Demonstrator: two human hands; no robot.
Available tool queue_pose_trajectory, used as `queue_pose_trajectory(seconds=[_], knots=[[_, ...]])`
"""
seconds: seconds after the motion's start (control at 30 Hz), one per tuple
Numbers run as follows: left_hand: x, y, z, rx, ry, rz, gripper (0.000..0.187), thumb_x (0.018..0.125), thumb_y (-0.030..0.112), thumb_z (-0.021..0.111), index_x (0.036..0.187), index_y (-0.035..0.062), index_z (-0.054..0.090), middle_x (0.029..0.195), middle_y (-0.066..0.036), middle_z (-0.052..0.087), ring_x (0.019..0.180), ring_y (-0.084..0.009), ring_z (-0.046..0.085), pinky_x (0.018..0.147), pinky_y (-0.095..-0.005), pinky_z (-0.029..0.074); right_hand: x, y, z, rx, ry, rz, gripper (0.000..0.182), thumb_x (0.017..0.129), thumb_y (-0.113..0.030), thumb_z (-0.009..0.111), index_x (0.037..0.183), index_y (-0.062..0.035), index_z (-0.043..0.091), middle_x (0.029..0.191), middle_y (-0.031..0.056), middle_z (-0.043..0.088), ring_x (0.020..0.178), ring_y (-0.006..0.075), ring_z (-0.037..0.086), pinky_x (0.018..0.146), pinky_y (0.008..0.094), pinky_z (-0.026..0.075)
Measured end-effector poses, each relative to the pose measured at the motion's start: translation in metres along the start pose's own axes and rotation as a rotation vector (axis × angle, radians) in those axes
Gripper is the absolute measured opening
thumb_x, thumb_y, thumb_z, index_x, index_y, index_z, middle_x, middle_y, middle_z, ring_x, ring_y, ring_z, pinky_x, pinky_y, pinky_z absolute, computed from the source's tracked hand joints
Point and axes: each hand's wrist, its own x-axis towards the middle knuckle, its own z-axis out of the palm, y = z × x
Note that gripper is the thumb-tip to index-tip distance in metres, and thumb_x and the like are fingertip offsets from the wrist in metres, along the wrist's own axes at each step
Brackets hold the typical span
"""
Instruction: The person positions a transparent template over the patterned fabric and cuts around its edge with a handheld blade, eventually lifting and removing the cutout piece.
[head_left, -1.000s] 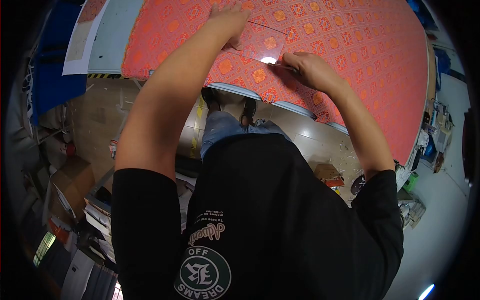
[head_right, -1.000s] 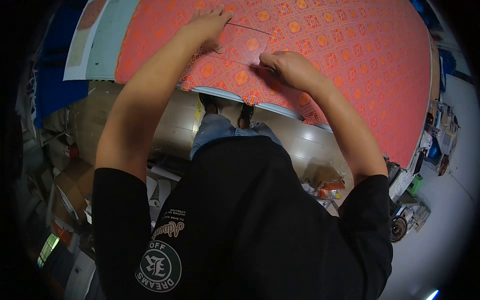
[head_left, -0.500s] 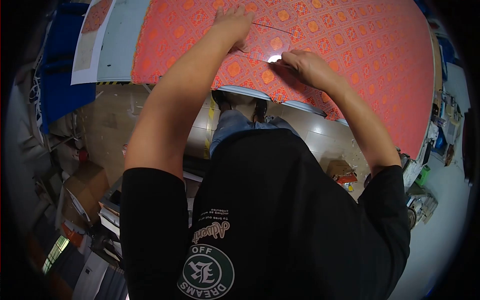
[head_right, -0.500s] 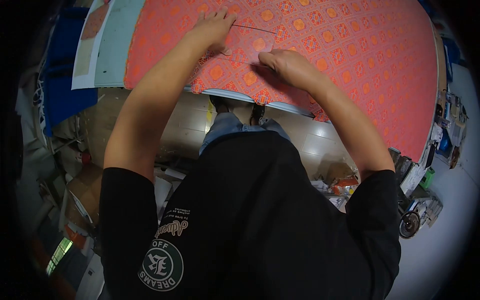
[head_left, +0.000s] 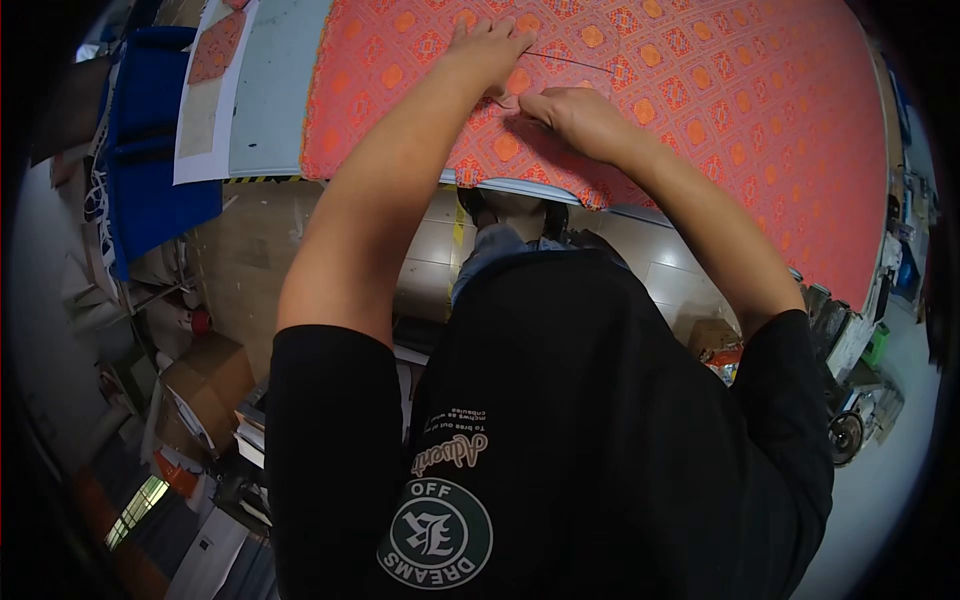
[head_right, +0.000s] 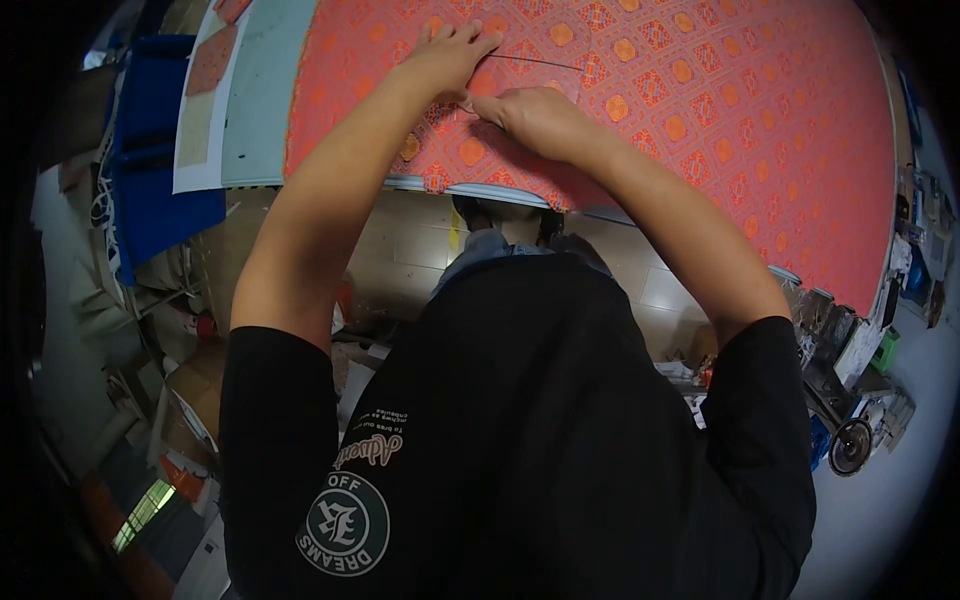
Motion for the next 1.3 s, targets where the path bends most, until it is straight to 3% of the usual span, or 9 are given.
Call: queue_pose_trajectory(seconds=[0.17, 0.43, 0.6, 0.7, 0.77, 0.83, 0.93, 1.1, 1.3], knots=[[0.008, -0.008, 0.013, 0.010, 0.068, 0.015, 0.113, 0.066, 0.022, 0.094, 0.163, 0.0287, 0.036, 0.170, -0.011, 0.032, 0.151, -0.0402, 0.037, 0.125, -0.0670, 0.024, 0.025, -0.014, 0.012, 0.031, 0.029, 0.035, 0.011, 0.098, -0.021, 0.054, 0.100, -0.0099, 0.055, 0.075, 0.0186, 0.065, 0.072, 0.0426, 0.066, 0.063, 0.0534, 0.051], [0.008, -0.011, 0.012, 0.046, 0.089, 0.051, 0.089, 0.083, 0.022, 0.080, 0.162, 0.0273, 0.039, 0.168, -0.012, 0.035, 0.151, -0.0395, 0.038, 0.125, -0.0656, 0.025, 0.023, -0.005, 0.022, 0.084, 0.049, 0.046, 0.011, 0.096, -0.021, 0.056, 0.101, -0.0105, 0.054, 0.077, 0.0177, 0.066, 0.073, 0.0420, 0.067, 0.062, 0.0523, 0.050], [0.003, -0.007, 0.003, 0.034, 0.093, 0.122, 0.094, 0.076, 0.026, 0.088, 0.158, 0.0200, 0.044, 0.160, -0.017, 0.043, 0.150, -0.0389, 0.038, 0.124, -0.0643, 0.026, 0.016, -0.012, 0.030, 0.185, 0.164, 0.083, 0.016, 0.099, -0.024, 0.060, 0.107, -0.0107, 0.057, 0.085, 0.0189, 0.070, 0.076, 0.0425, 0.068, 0.062, 0.0510, 0.051], [0.002, -0.003, -0.019, 0.118, 0.075, 0.207, 0.096, 0.072, 0.035, 0.091, 0.154, 0.0111, 0.048, 0.153, -0.020, 0.049, 0.147, -0.0399, 0.041, 0.123, -0.0635, 0.026, 0.011, -0.042, 0.015, 0.157, 0.186, 0.209, 0.020, 0.101, -0.025, 0.064, 0.114, -0.0111, 0.060, 0.089, 0.0199, 0.072, 0.077, 0.0440, 0.068, 0.063, 0.0509, 0.053], [0.008, -0.005, -0.021, 0.171, 0.046, 0.286, 0.102, 0.068, 0.040, 0.095, 0.153, 0.0067, 0.050, 0.151, -0.020, 0.050, 0.148, -0.0399, 0.039, 0.123, -0.0645, 0.025, 0.009, -0.063, 0.015, 0.186, 0.131, 0.429, 0.021, 0.098, -0.015, 0.068, 0.118, -0.0096, 0.063, 0.107, 0.0183, 0.075, 0.092, 0.0400, 0.073, 0.076, 0.0451, 0.057], [0.015, -0.007, -0.015, 0.208, 0.157, 0.439, 0.103, 0.060, 0.041, 0.098, 0.142, -0.0009, 0.052, 0.135, -0.020, 0.059, 0.134, -0.0369, 0.052, 0.120, -0.0582, 0.034, 0.008, -0.078, 0.036, 0.202, 0.185, 0.554, 0.025, 0.092, -0.009, 0.074, 0.114, -0.0075, 0.063, 0.110, 0.0171, 0.075, 0.095, 0.0395, 0.073, 0.078, 0.0442, 0.058], [0.032, 0.000, -0.010, 0.275, 0.153, 0.465, 0.109, 0.052, 0.049, 0.100, 0.137, -0.0028, 0.057, 0.132, -0.017, 0.061, 0.127, -0.0341, 0.059, 0.116, -0.0551, 0.041, 0.012, -0.108, 0.056, 0.159, 0.219, 0.840, 0.025, 0.090, -0.008, 0.075, 0.112, -0.0059, 0.063, 0.110, 0.0164, 0.075, 0.098, 0.0398, 0.073, 0.080, 0.0437, 0.059], [0.041, 0.004, -0.031, 0.269, 0.054, 0.536, 0.105, 0.053, 0.062, 0.098, 0.131, 0.0006, 0.065, 0.132, -0.014, 0.063, 0.122, -0.0312, 0.064, 0.100, -0.0502, 0.055, 0.048, -0.146, 0.064, 0.149, 0.494, 1.116, 0.026, 0.089, -0.009, 0.076, 0.110, -0.0051, 0.062, 0.104, 0.0204, 0.075, 0.096, 0.0423, 0.072, 0.079, 0.0471, 0.058], [0.033, 0.006, -0.067, 0.385, -0.174, 0.600, 0.110, 0.054, 0.070, 0.096, 0.138, 0.0061, 0.064, 0.135, -0.012, 0.064, 0.121, -0.0308, 0.066, 0.086, -0.0505, 0.061, 0.074, -0.155, 0.050, 0.083, 0.409, 1.315, 0.023, 0.091, -0.014, 0.075, 0.102, -0.0035, 0.058, 0.098, 0.0218, 0.074, 0.092, 0.0449, 0.071, 0.074, 0.0512, 0.055]])
